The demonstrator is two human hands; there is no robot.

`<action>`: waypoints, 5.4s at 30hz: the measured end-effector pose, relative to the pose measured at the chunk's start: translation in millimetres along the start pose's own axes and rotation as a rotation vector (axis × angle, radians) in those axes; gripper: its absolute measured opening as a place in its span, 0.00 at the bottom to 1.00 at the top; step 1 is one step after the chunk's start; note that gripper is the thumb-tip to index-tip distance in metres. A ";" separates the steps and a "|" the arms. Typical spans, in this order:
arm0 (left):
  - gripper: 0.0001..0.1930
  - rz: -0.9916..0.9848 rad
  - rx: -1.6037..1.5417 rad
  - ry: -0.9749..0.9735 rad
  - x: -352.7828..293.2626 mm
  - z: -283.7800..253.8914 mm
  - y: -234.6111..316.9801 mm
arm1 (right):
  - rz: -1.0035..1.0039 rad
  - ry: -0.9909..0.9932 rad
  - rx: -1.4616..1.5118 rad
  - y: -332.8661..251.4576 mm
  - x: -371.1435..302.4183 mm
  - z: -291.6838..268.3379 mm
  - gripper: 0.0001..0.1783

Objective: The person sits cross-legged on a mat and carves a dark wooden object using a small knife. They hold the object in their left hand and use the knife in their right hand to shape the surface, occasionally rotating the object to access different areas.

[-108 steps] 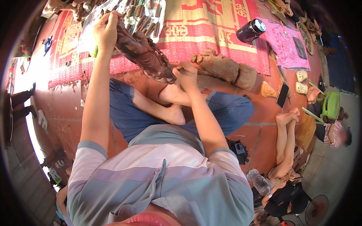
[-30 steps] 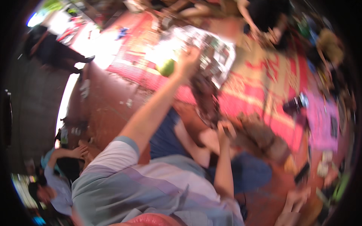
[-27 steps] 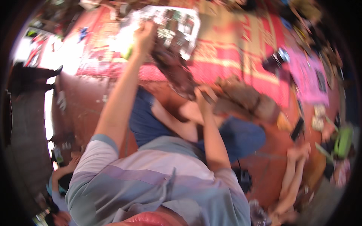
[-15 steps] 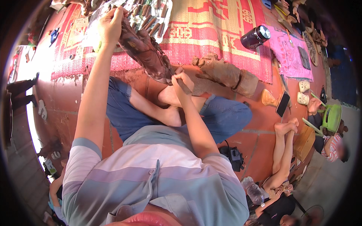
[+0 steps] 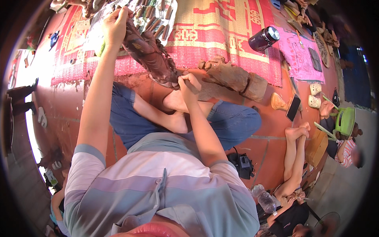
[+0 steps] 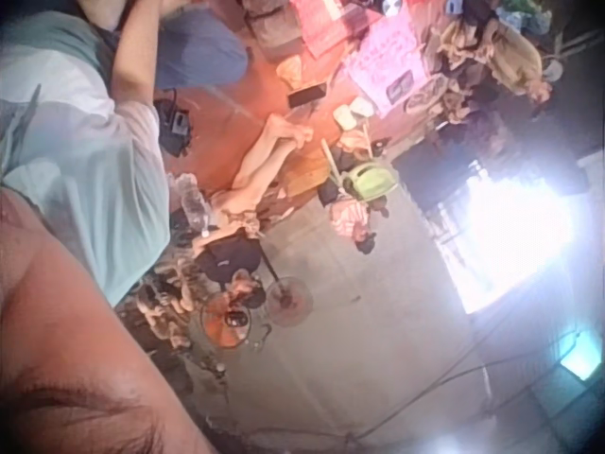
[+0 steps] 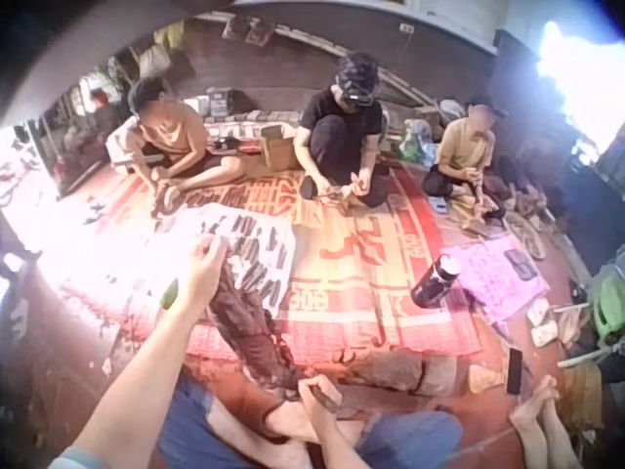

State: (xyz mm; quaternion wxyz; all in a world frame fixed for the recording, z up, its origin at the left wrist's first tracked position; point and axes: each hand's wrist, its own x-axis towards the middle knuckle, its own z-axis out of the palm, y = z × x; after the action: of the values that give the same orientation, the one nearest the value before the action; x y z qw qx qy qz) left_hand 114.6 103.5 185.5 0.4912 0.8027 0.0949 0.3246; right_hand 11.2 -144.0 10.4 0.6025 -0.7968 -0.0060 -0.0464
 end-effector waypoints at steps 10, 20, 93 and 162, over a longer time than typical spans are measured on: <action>0.16 0.009 0.017 0.005 3.0 -0.2 -5.6 | 0.041 -0.043 0.139 2.0 -10.7 -26.0 0.05; 0.15 -0.008 -0.014 -0.028 8.1 -1.9 -11.1 | 0.082 0.040 0.282 19.9 -11.3 15.7 0.04; 0.14 0.084 0.124 0.143 -4.3 3.7 16.3 | -0.719 -0.419 -0.192 -14.6 53.9 -14.6 0.08; 0.14 -0.005 -0.032 0.010 4.7 1.4 2.6 | 0.184 0.022 0.491 11.7 -19.2 27.3 0.08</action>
State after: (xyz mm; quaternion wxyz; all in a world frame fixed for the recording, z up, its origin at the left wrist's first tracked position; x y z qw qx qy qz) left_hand 118.7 103.4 189.4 0.5043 0.7930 0.0941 0.3287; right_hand -5.3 -120.1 -9.8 0.7794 -0.6235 0.0620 0.0026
